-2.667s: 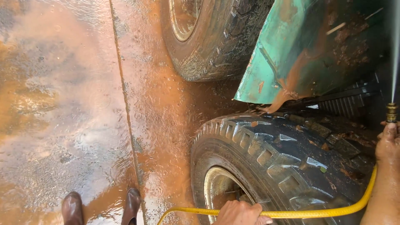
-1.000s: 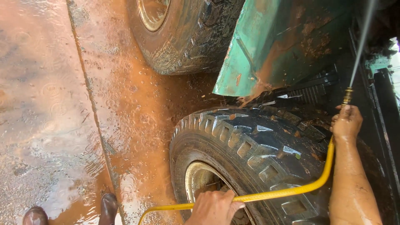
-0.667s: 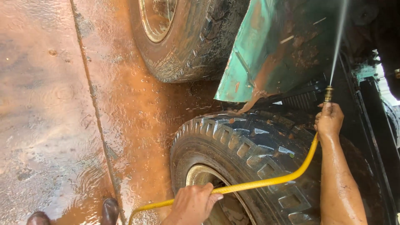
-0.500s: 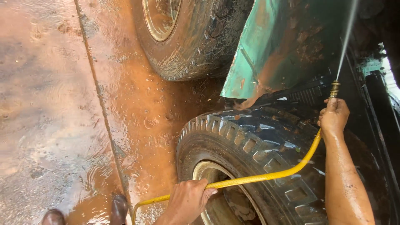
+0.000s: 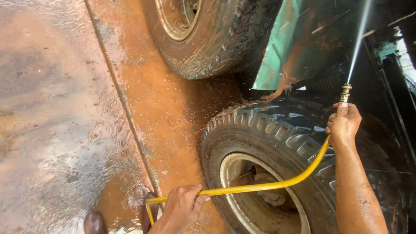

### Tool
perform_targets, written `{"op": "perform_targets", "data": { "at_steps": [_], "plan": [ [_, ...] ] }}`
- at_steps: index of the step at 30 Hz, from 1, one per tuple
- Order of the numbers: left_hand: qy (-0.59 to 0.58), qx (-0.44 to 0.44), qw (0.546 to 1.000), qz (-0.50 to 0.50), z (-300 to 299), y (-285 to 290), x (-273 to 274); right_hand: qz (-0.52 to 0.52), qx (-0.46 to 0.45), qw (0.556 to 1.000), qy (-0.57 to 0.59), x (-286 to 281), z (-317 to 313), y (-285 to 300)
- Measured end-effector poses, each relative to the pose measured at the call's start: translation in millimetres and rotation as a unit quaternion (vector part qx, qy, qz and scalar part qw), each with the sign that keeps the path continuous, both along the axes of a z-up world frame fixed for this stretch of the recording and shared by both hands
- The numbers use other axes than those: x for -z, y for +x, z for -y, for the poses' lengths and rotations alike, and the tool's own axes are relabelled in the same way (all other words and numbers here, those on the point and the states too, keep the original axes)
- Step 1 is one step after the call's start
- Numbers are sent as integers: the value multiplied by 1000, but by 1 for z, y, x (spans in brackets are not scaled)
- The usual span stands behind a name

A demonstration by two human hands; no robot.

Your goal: Washing mud off a truck's tires and undercarriage using a high-pressure water hose

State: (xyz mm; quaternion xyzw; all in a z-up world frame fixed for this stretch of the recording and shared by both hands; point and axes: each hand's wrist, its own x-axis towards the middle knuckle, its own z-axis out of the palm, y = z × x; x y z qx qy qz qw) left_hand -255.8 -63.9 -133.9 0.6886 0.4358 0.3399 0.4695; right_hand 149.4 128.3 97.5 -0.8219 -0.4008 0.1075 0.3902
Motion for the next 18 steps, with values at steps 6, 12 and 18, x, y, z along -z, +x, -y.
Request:
{"op": "perform_targets", "data": {
  "at_steps": [6, 12, 18],
  "plan": [
    [-39, -4, 999, 0, 19, -55, 28, -67, 59, 996, 26, 41, 16, -39],
    [-57, 12, 998, -17, 30, -76, 43, -25, 35, 998, 37, 68, 34, -57],
    [-57, 91, 993, -58, 58, -67, 60, 67, -6, 998, -10, 97, 67, -33]
  ]
}}
